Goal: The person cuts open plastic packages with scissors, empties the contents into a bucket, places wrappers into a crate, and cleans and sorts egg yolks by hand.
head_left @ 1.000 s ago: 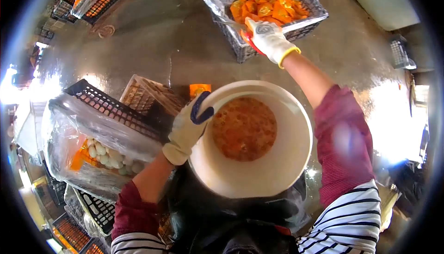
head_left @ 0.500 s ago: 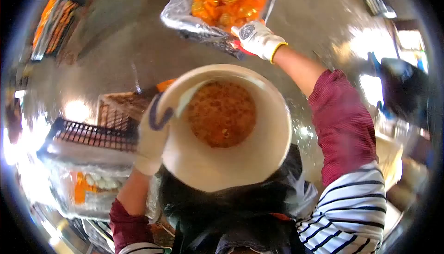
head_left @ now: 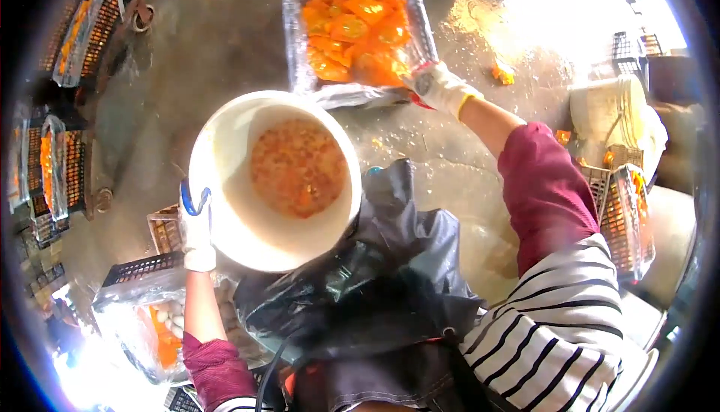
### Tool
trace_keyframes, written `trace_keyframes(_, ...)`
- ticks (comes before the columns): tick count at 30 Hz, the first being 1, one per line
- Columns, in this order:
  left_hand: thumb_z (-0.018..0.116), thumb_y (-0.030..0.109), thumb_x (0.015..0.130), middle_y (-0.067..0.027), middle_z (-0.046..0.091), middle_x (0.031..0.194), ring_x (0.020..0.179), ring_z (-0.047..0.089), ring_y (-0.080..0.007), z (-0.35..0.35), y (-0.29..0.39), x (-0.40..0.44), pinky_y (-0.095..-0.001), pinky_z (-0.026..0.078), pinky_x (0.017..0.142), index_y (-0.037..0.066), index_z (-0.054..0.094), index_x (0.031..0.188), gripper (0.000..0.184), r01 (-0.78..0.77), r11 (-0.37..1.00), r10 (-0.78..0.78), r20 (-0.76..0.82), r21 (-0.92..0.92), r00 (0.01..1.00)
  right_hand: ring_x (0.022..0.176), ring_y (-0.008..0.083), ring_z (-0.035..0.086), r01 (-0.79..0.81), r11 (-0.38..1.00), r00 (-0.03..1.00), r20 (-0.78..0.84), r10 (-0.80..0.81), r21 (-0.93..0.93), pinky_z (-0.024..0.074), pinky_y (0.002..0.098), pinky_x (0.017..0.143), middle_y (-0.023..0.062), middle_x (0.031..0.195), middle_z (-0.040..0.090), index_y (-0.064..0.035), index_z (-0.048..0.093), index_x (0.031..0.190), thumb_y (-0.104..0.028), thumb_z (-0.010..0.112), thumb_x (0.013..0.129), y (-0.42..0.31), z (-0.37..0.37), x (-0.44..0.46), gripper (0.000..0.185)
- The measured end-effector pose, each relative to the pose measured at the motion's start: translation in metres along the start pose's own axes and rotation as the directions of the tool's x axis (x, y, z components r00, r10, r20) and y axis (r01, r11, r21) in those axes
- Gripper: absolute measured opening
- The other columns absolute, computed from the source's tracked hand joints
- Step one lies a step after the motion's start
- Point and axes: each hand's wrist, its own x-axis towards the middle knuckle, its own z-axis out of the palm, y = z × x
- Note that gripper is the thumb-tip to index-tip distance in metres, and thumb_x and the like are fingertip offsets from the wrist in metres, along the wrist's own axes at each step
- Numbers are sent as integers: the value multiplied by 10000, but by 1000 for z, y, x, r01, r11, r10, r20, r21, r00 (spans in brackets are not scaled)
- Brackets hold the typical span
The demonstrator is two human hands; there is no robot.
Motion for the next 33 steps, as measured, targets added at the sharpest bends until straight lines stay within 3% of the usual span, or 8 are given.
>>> trace_keyframes(3,572,27,881,-79,475,1317,1127,502,-161,-22,-69,5,-285,387,998,-2,387,1350,505,-34,969,26,-35,-246,999,678,284,616,129,933,972,-141,-186,-336,478,403,610,98,667,593,-104,579,872,-253,571,824,10,-1,-76,157)
trace_keyframes(18,422,67,945,-152,421,1358,1255,407,-286,-91,-167,-87,-388,269,1091,-48,379,1340,414,73,454,-22,71,-888,997,653,299,644,-478,879,789,439,431,-5,479,415,615,104,662,638,-117,573,829,-150,559,788,-62,87,-492,54)
trace_keyframes(23,462,187,910,-160,445,1338,1246,423,-273,-106,-152,-114,-371,303,1064,43,394,1352,470,-185,811,135,-130,-555,982,809,276,670,-423,872,538,706,461,-247,491,419,669,108,857,683,-123,634,881,-272,554,800,-93,120,-582,187)
trace_keyframes(25,481,228,891,-163,435,1345,1254,415,-271,-108,-125,-137,-377,305,1060,71,389,1361,504,-199,980,197,-223,12,955,793,268,671,-383,898,620,659,425,-219,496,416,656,105,858,687,-122,651,867,-300,557,788,-100,113,-597,216)
trace_keyframes(27,501,269,872,-165,425,1353,1261,407,-270,-111,-96,-181,-382,307,1056,99,385,1369,538,114,617,196,-292,778,936,770,274,662,-349,928,738,573,357,-129,498,417,662,103,822,676,-136,634,864,-280,571,783,-94,103,-609,177)
trace_keyframes(29,521,310,854,-168,416,1360,1269,399,-268,-117,-80,-209,-388,309,1052,127,380,1378,573,324,305,100,-368,896,924,734,274,650,-542,839,694,581,425,34,500,406,641,116,750,657,-150,608,852,-249,576,783,-89,67,-602,125)
trace_keyframes(32,543,159,891,-95,541,1192,1074,509,-187,-119,-117,-220,-295,407,936,30,482,1266,401,-190,955,37,-542,-230,840,549,234,592,-445,895,830,361,426,-34,455,357,481,95,643,617,-125,577,744,-229,542,827,-40,85,-625,138)
trace_keyframes(33,551,109,904,-71,582,1136,1009,545,-160,-119,-128,-237,-264,439,897,-3,516,1228,344,-365,742,-58,-597,-563,800,488,206,540,-817,378,570,508,646,437,411,335,431,69,601,574,-128,553,708,-245,526,854,-31,68,-604,189)
